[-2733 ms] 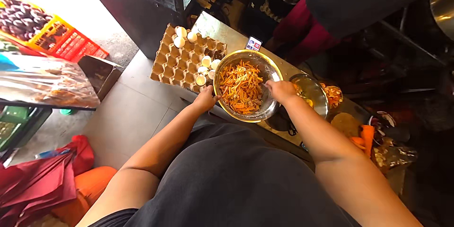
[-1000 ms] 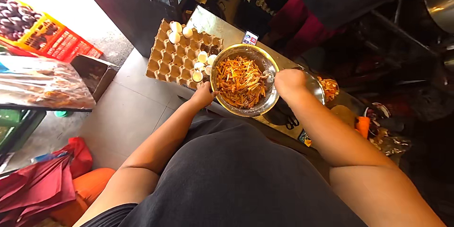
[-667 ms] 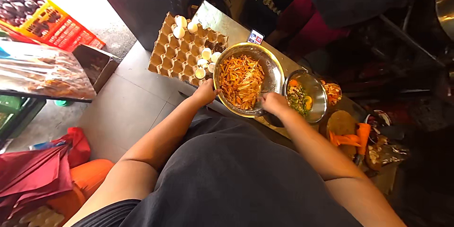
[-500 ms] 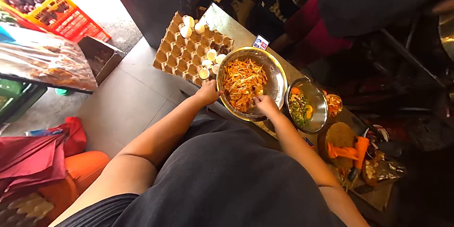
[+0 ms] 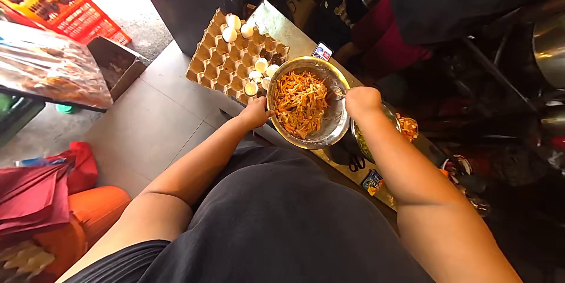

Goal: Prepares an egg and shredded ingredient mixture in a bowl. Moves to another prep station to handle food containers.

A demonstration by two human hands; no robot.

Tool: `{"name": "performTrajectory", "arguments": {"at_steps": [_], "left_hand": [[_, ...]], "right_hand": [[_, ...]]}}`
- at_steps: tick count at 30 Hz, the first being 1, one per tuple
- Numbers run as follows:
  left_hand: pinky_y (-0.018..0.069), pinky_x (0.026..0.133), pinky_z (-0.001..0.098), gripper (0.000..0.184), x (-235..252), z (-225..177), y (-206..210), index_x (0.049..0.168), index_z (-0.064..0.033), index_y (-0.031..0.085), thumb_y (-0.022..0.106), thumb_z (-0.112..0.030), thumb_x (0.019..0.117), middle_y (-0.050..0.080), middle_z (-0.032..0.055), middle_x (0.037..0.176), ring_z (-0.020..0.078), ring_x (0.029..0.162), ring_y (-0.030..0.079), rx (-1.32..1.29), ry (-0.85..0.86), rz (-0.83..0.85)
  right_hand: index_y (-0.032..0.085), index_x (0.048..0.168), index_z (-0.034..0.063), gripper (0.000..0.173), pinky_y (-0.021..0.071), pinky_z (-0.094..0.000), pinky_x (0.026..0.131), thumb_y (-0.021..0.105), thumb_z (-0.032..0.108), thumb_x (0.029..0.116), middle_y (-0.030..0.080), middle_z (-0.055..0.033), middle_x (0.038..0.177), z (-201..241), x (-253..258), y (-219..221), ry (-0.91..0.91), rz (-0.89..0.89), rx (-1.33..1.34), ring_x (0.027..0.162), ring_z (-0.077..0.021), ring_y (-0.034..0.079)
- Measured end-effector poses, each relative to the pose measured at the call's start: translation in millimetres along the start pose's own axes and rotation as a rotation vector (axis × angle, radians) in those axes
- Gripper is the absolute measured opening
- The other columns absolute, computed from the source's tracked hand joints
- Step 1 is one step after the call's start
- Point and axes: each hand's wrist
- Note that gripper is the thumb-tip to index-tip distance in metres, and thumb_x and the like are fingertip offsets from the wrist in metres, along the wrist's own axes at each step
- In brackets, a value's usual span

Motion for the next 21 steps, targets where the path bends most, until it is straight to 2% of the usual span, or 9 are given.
{"name": "performTrajectory", "arguments": {"at_steps": [1, 3, 5, 7, 9, 13, 15, 17, 21], "left_hand": [[0.0544, 0.090, 0.0552, 0.037, 0, 0, 0, 0.125, 0.0040, 0.054, 0.062, -0.025, 0.1034, 0.061, 0.0242, 0.118, 0.0363, 0.102, 0.066, 0.007, 0.006, -0.002], [0.0541, 0.091, 0.0553, 0.037, 1, -1, -1, 0.125, 0.0035, 0.054, 0.062, -0.026, 0.1032, 0.061, 0.0240, 0.119, 0.0360, 0.103, 0.066, 0.018, 0.008, -0.005], [0.0531, 0.092, 0.0561, 0.038, 0, -1, -2, 0.125, 0.0027, 0.055, 0.063, -0.026, 0.1028, 0.061, 0.0237, 0.119, 0.0365, 0.105, 0.066, 0.012, -0.008, -0.005], [0.0536, 0.091, 0.0558, 0.039, 2, 0, -1, 0.127, 0.0027, 0.054, 0.063, -0.027, 0.1026, 0.061, 0.0238, 0.120, 0.0361, 0.104, 0.066, -0.004, -0.012, -0.002], [0.0579, 0.084, 0.0524, 0.039, 4, 4, 0, 0.127, 0.0025, 0.054, 0.063, -0.027, 0.1025, 0.062, 0.0225, 0.118, 0.0333, 0.095, 0.069, -0.016, -0.003, -0.006], [0.0576, 0.083, 0.0518, 0.036, 4, 4, 0, 0.124, 0.0028, 0.055, 0.064, -0.025, 0.1023, 0.062, 0.0226, 0.115, 0.0329, 0.093, 0.069, -0.041, -0.009, -0.010], [0.0583, 0.081, 0.0505, 0.036, 4, 6, 2, 0.124, 0.0029, 0.054, 0.063, -0.025, 0.1027, 0.062, 0.0223, 0.114, 0.0318, 0.089, 0.069, -0.045, -0.006, -0.007], [0.0592, 0.079, 0.0492, 0.036, 6, 6, 2, 0.123, 0.0024, 0.054, 0.063, -0.025, 0.1028, 0.062, 0.0215, 0.113, 0.0302, 0.086, 0.069, -0.046, -0.002, -0.001], [0.0595, 0.079, 0.0503, 0.036, 5, 6, 2, 0.123, 0.0024, 0.054, 0.063, -0.025, 0.1029, 0.062, 0.0220, 0.112, 0.0309, 0.086, 0.069, -0.048, -0.005, 0.001]], "right_hand": [[0.068, 0.111, -0.0082, 0.028, 0.0537, -0.0686, 0.079, 0.048, 0.010, 0.1046, 0.069, -0.0311, 0.114, -1, 11, 14, -0.020, 0.003, 0.003, 0.106, -0.0500, 0.068], [0.067, 0.117, -0.0031, 0.040, 0.0533, -0.0688, 0.084, 0.039, 0.025, 0.1116, 0.070, -0.0301, 0.115, -1, 30, 41, -0.089, -0.024, 0.070, 0.109, -0.0501, 0.068], [0.069, 0.119, 0.0016, 0.047, 0.0519, -0.0686, 0.090, 0.037, 0.035, 0.1124, 0.071, -0.0275, 0.116, 6, 35, 58, -0.133, -0.027, 0.207, 0.112, -0.0479, 0.068], [0.070, 0.119, 0.0034, 0.043, 0.0505, -0.0685, 0.094, 0.041, 0.033, 0.1114, 0.071, -0.0254, 0.118, 17, 31, 66, -0.171, 0.017, 0.337, 0.115, -0.0455, 0.067], [0.072, 0.113, 0.0024, 0.038, 0.0505, -0.0688, 0.092, 0.045, 0.028, 0.1099, 0.072, -0.0243, 0.114, 25, 26, 74, -0.201, 0.028, 0.456, 0.113, -0.0444, 0.068], [0.072, 0.102, 0.0022, 0.040, 0.0514, -0.0704, 0.082, 0.047, 0.032, 0.1109, 0.072, -0.0244, 0.097, 5, 11, 85, -0.253, -0.077, 0.594, 0.097, -0.0454, 0.070], [0.073, 0.104, 0.0035, 0.040, 0.0510, -0.0713, 0.081, 0.048, 0.034, 0.1104, 0.073, -0.0243, 0.097, -13, 0, 73, -0.272, -0.102, 0.560, 0.097, -0.0460, 0.070], [0.074, 0.111, 0.0062, 0.039, 0.0515, -0.0700, 0.086, 0.048, 0.034, 0.1103, 0.074, -0.0230, 0.103, -27, -11, 49, -0.296, -0.092, 0.434, 0.103, -0.0455, 0.070], [0.074, 0.101, 0.0063, 0.036, 0.0540, -0.0667, 0.078, 0.050, 0.032, 0.1093, 0.074, -0.0220, 0.097, -33, -37, 2, -0.369, -0.129, 0.073, 0.098, -0.0446, 0.072]]}}
Point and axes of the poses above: each hand's wrist, its own x-axis towards the middle knuckle, its own y-axis out of the palm, z = x × y
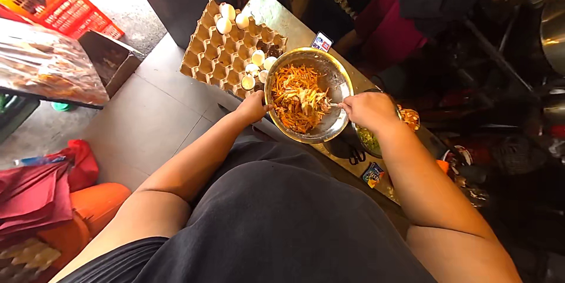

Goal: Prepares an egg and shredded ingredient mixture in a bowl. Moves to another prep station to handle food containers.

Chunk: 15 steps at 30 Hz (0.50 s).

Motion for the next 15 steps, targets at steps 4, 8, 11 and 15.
{"name": "performTrajectory", "arguments": {"at_steps": [4, 8, 11, 15], "left_hand": [[0.0595, 0.081, 0.0502, 0.038, -1, 0, 0, 0.125, 0.0024, 0.054, 0.063, -0.027, 0.1031, 0.061, 0.0224, 0.115, 0.0314, 0.089, 0.069, 0.004, -0.007, 0.002], [0.0598, 0.079, 0.0498, 0.037, 0, 0, 1, 0.125, 0.0015, 0.054, 0.063, -0.027, 0.1030, 0.062, 0.0220, 0.114, 0.0311, 0.088, 0.070, 0.000, -0.008, 0.004], [0.0590, 0.081, 0.0499, 0.038, -2, -2, 0, 0.127, 0.0022, 0.053, 0.062, -0.026, 0.1034, 0.061, 0.0227, 0.117, 0.0316, 0.090, 0.069, 0.016, -0.010, 0.014], [0.0588, 0.080, 0.0501, 0.037, -2, -4, -1, 0.125, 0.0029, 0.053, 0.063, -0.025, 0.1029, 0.062, 0.0222, 0.114, 0.0318, 0.089, 0.069, 0.037, -0.008, 0.005]], "right_hand": [[0.071, 0.097, -0.0048, 0.033, 0.0529, -0.0682, 0.075, 0.053, 0.021, 0.1059, 0.071, -0.0286, 0.102, 15, 7, -8, 0.196, 0.172, -0.172, 0.098, -0.0492, 0.069], [0.071, 0.101, -0.0084, 0.025, 0.0527, -0.0688, 0.084, 0.057, 0.012, 0.0994, 0.070, -0.0291, 0.112, 19, 35, 38, 0.356, 0.305, -0.052, 0.107, -0.0478, 0.068], [0.071, 0.119, 0.0011, 0.046, 0.0490, -0.0703, 0.095, 0.041, 0.035, 0.1112, 0.069, -0.0272, 0.124, 24, 55, 56, 0.337, 0.227, 0.226, 0.119, -0.0469, 0.065], [0.072, 0.116, 0.0036, 0.043, 0.0495, -0.0679, 0.096, 0.041, 0.033, 0.1112, 0.072, -0.0231, 0.119, 39, 69, 74, 0.236, 0.100, 0.445, 0.117, -0.0426, 0.066]]}}
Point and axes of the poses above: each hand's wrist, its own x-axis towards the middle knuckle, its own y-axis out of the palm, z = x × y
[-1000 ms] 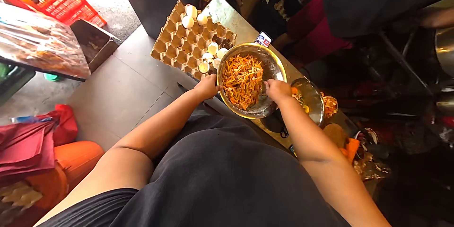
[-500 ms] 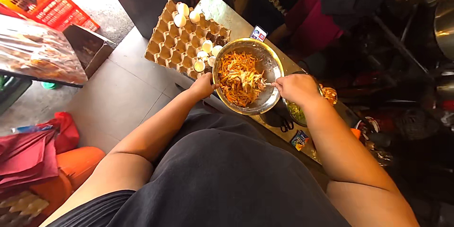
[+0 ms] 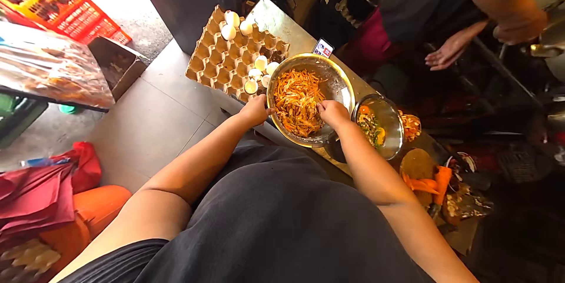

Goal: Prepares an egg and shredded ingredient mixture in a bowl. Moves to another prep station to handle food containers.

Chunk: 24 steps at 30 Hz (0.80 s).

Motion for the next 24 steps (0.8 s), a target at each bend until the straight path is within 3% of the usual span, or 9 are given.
{"name": "performTrajectory", "arguments": {"at_steps": [3, 6, 12, 19, 24], "left_hand": [[0.0581, 0.083, 0.0535, 0.038, 0, 0, 1, 0.124, 0.0042, 0.055, 0.064, -0.025, 0.1020, 0.063, 0.0235, 0.112, 0.0350, 0.092, 0.069, -0.006, 0.016, -0.023], [0.0576, 0.084, 0.0535, 0.038, 0, 2, 1, 0.124, 0.0042, 0.055, 0.064, -0.026, 0.1022, 0.063, 0.0234, 0.113, 0.0349, 0.094, 0.069, -0.012, 0.018, -0.027], [0.0581, 0.083, 0.0534, 0.038, -1, 0, 2, 0.124, 0.0044, 0.055, 0.063, -0.026, 0.1030, 0.063, 0.0242, 0.114, 0.0351, 0.094, 0.069, -0.002, 0.015, -0.018], [0.0587, 0.081, 0.0515, 0.039, -3, 0, 3, 0.125, 0.0041, 0.054, 0.063, -0.026, 0.1031, 0.063, 0.0237, 0.114, 0.0336, 0.090, 0.070, -0.026, 0.014, -0.028], [0.0597, 0.081, 0.0505, 0.038, -5, 0, 4, 0.127, 0.0029, 0.054, 0.063, -0.024, 0.1027, 0.062, 0.0233, 0.117, 0.0327, 0.092, 0.070, -0.072, -0.002, -0.037]], "right_hand": [[0.073, 0.106, 0.0030, 0.040, 0.0522, -0.0692, 0.085, 0.046, 0.033, 0.1109, 0.073, -0.0237, 0.101, -14, -15, 1, -0.104, -0.133, 0.084, 0.101, -0.0446, 0.070], [0.074, 0.104, 0.0046, 0.039, 0.0522, -0.0702, 0.081, 0.049, 0.034, 0.1101, 0.073, -0.0222, 0.098, -27, -41, -17, -0.169, -0.197, 0.044, 0.096, -0.0449, 0.071], [0.072, 0.091, 0.0070, 0.035, 0.0543, -0.0627, 0.068, 0.054, 0.031, 0.1077, 0.073, -0.0195, 0.086, 6, -92, -69, -0.279, -0.296, -0.340, 0.087, -0.0421, 0.073], [0.071, 0.097, -0.0026, 0.038, 0.0536, -0.0660, 0.072, 0.049, 0.026, 0.1084, 0.071, -0.0267, 0.097, 97, -92, -106, -0.209, -0.186, -0.541, 0.095, -0.0474, 0.071], [0.070, 0.104, -0.0071, 0.021, 0.0555, -0.0633, 0.079, 0.052, 0.003, 0.0999, 0.070, -0.0250, 0.115, 157, -43, -72, -0.097, 0.046, -0.575, 0.107, -0.0432, 0.069]]}}
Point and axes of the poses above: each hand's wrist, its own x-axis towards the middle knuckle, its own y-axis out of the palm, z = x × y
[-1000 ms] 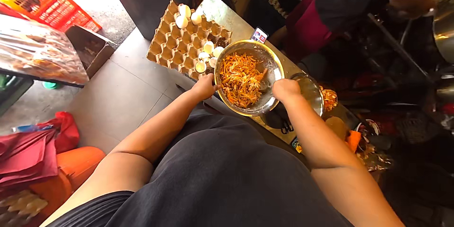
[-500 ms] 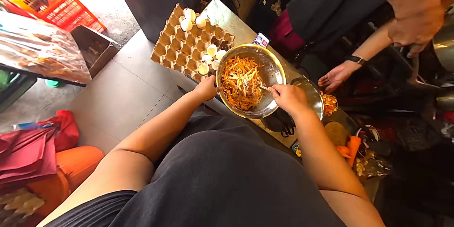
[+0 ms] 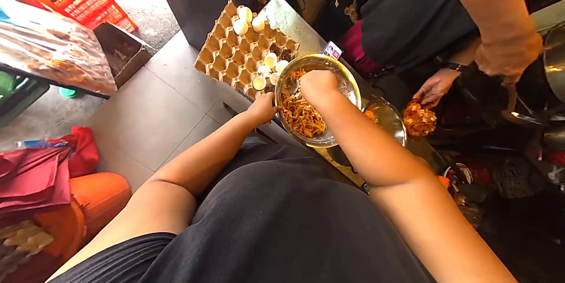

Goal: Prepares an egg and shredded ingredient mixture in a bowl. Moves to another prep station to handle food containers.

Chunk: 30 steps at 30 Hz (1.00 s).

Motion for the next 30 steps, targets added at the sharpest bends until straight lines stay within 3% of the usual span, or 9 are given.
{"name": "performTrajectory", "arguments": {"at_steps": [4, 8, 12, 15, 18, 22, 24, 26, 30], "left_hand": [[0.0591, 0.083, 0.0505, 0.037, -2, 1, 2, 0.127, 0.0034, 0.053, 0.062, -0.024, 0.1035, 0.060, 0.0238, 0.120, 0.0333, 0.095, 0.069, -0.044, 0.002, -0.002], [0.0601, 0.079, 0.0476, 0.035, -3, 0, 4, 0.127, 0.0030, 0.053, 0.061, -0.023, 0.1040, 0.058, 0.0231, 0.121, 0.0309, 0.090, 0.069, -0.075, -0.001, -0.018], [0.0595, 0.081, 0.0493, 0.036, -2, -3, 2, 0.129, 0.0034, 0.052, 0.060, -0.022, 0.1041, 0.058, 0.0240, 0.123, 0.0328, 0.095, 0.069, -0.082, -0.020, -0.002], [0.0598, 0.080, 0.0486, 0.036, 1, -1, 3, 0.129, 0.0025, 0.051, 0.061, -0.022, 0.1041, 0.058, 0.0234, 0.123, 0.0317, 0.092, 0.069, -0.062, -0.012, -0.001], [0.0602, 0.076, 0.0468, 0.037, 1, 0, 2, 0.128, 0.0025, 0.052, 0.062, -0.024, 0.1036, 0.059, 0.0227, 0.119, 0.0304, 0.086, 0.069, -0.056, 0.006, -0.006], [0.0609, 0.075, 0.0473, 0.037, 0, 3, 2, 0.128, 0.0015, 0.050, 0.062, -0.024, 0.1035, 0.058, 0.0232, 0.121, 0.0307, 0.088, 0.070, -0.081, -0.003, -0.007], [0.0607, 0.078, 0.0486, 0.037, -1, 2, 2, 0.128, 0.0017, 0.050, 0.062, -0.023, 0.1035, 0.057, 0.0235, 0.123, 0.0319, 0.093, 0.069, -0.083, -0.005, -0.004], [0.0605, 0.080, 0.0491, 0.036, -1, 1, 2, 0.128, 0.0022, 0.050, 0.062, -0.022, 0.1037, 0.057, 0.0238, 0.124, 0.0326, 0.096, 0.069, -0.079, -0.002, -0.004], [0.0610, 0.079, 0.0477, 0.036, 3, 5, 5, 0.129, 0.0024, 0.050, 0.061, -0.022, 0.1041, 0.057, 0.0238, 0.125, 0.0316, 0.095, 0.070, -0.080, 0.003, -0.004]], "right_hand": [[0.068, 0.109, -0.0090, 0.024, 0.0540, -0.0657, 0.084, 0.053, 0.006, 0.1003, 0.068, -0.0266, 0.121, -12, 43, 24, 0.122, 0.059, 0.028, 0.114, -0.0444, 0.067], [0.068, 0.110, -0.0116, 0.028, 0.0494, -0.0724, 0.087, 0.058, 0.012, 0.0996, 0.066, -0.0309, 0.123, -64, 34, 13, 0.196, 0.099, 0.065, 0.117, -0.0500, 0.063], [0.066, 0.100, -0.0135, 0.024, 0.0518, -0.0691, 0.076, 0.057, 0.008, 0.1004, 0.068, -0.0328, 0.109, -102, 1, 6, 0.255, -0.002, -0.090, 0.104, -0.0506, 0.067], [0.066, 0.099, -0.0146, 0.020, 0.0527, -0.0670, 0.073, 0.052, 0.000, 0.0995, 0.067, -0.0331, 0.107, -124, 12, 40, 0.277, -0.018, -0.108, 0.101, -0.0509, 0.068], [0.070, 0.115, -0.0050, 0.031, 0.0523, -0.0715, 0.082, 0.047, 0.015, 0.1073, 0.069, -0.0314, 0.116, -139, 45, 84, 0.146, -0.054, 0.000, 0.108, -0.0519, 0.067], [0.072, 0.123, 0.0089, 0.045, 0.0495, -0.0702, 0.094, 0.039, 0.037, 0.1115, 0.071, -0.0240, 0.122, -133, 71, 113, 0.015, -0.077, 0.209, 0.117, -0.0469, 0.066], [0.073, 0.123, 0.0113, 0.042, 0.0486, -0.0700, 0.096, 0.043, 0.038, 0.1107, 0.071, -0.0229, 0.122, -129, 67, 119, -0.033, -0.064, 0.312, 0.118, -0.0461, 0.065], [0.075, 0.116, 0.0102, 0.040, 0.0501, -0.0709, 0.091, 0.046, 0.037, 0.1102, 0.074, -0.0226, 0.112, -138, 60, 126, -0.086, -0.129, 0.360, 0.111, -0.0464, 0.068], [0.076, 0.114, 0.0103, 0.039, 0.0510, -0.0701, 0.087, 0.047, 0.036, 0.1103, 0.075, -0.0204, 0.108, -160, 25, 125, -0.166, -0.243, 0.348, 0.105, -0.0449, 0.071]]}}
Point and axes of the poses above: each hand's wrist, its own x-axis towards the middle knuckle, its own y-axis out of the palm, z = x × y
